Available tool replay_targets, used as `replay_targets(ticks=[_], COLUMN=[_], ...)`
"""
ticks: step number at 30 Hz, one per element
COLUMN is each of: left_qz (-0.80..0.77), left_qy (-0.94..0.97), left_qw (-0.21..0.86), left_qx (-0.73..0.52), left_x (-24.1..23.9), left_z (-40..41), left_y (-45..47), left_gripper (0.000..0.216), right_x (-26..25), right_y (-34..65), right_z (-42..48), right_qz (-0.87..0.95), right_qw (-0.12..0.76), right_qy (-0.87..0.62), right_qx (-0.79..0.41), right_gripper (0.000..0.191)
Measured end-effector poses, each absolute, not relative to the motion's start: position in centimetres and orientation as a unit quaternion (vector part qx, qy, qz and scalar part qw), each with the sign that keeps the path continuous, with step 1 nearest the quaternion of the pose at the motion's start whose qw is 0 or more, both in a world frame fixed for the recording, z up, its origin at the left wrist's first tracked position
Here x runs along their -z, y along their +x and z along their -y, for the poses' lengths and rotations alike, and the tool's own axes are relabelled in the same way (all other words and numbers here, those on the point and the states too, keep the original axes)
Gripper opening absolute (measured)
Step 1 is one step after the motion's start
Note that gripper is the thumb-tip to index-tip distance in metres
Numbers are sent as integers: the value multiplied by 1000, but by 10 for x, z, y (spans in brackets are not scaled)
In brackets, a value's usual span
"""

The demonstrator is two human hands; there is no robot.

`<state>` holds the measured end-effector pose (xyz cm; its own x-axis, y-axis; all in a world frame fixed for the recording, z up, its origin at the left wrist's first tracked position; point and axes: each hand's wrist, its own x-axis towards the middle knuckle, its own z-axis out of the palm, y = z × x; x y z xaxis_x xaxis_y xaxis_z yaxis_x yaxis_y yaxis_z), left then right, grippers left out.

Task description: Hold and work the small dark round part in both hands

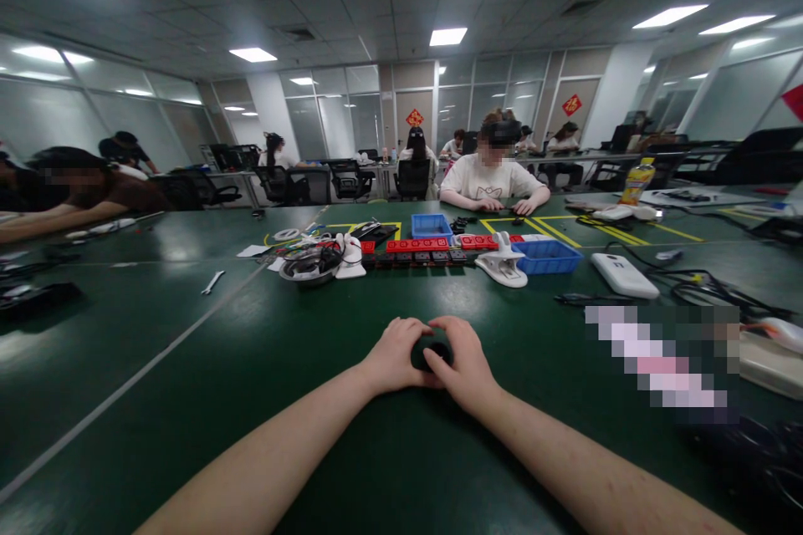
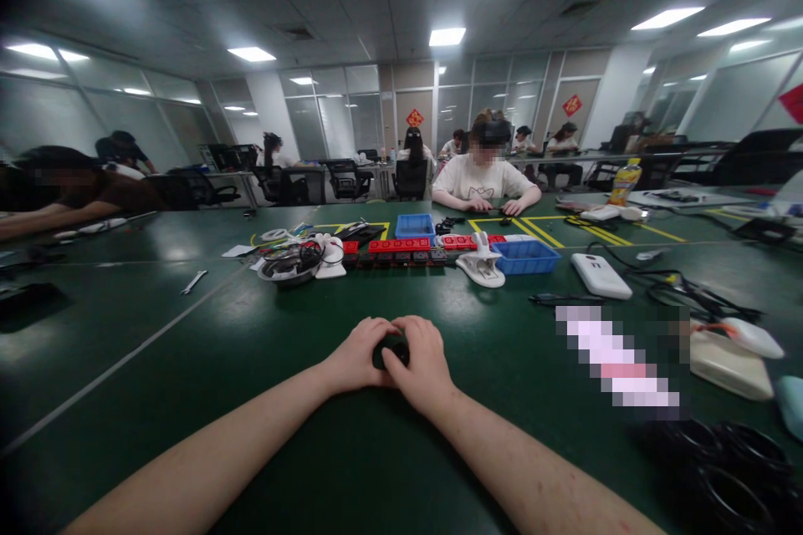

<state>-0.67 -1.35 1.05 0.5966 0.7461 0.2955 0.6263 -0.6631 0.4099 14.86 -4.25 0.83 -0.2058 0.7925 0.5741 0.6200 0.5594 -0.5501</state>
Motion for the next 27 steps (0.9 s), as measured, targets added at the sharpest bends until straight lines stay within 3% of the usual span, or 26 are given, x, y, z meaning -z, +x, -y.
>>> replay_targets(ticks=[8, 22, 27], left_qz=[-446, -372, -317], left_qy=[873, 897, 905], left_qw=[60, 141, 188], left_qx=[-189, -192, -210], left_x=[-12, -13, -10], left_z=[21, 17, 12], left_y=[-1, -4, -8], left_gripper=[39, 31, 19], right_x=[-6, -12, -14], right_y=[147, 148, 149], right_z=[36, 39, 42], right_qz=[769, 792, 818], right_qw=[342, 372, 397], right_qy=[-534, -471, -391], right_qx=[-82, -106, -143], right_gripper=[17, 5, 17])
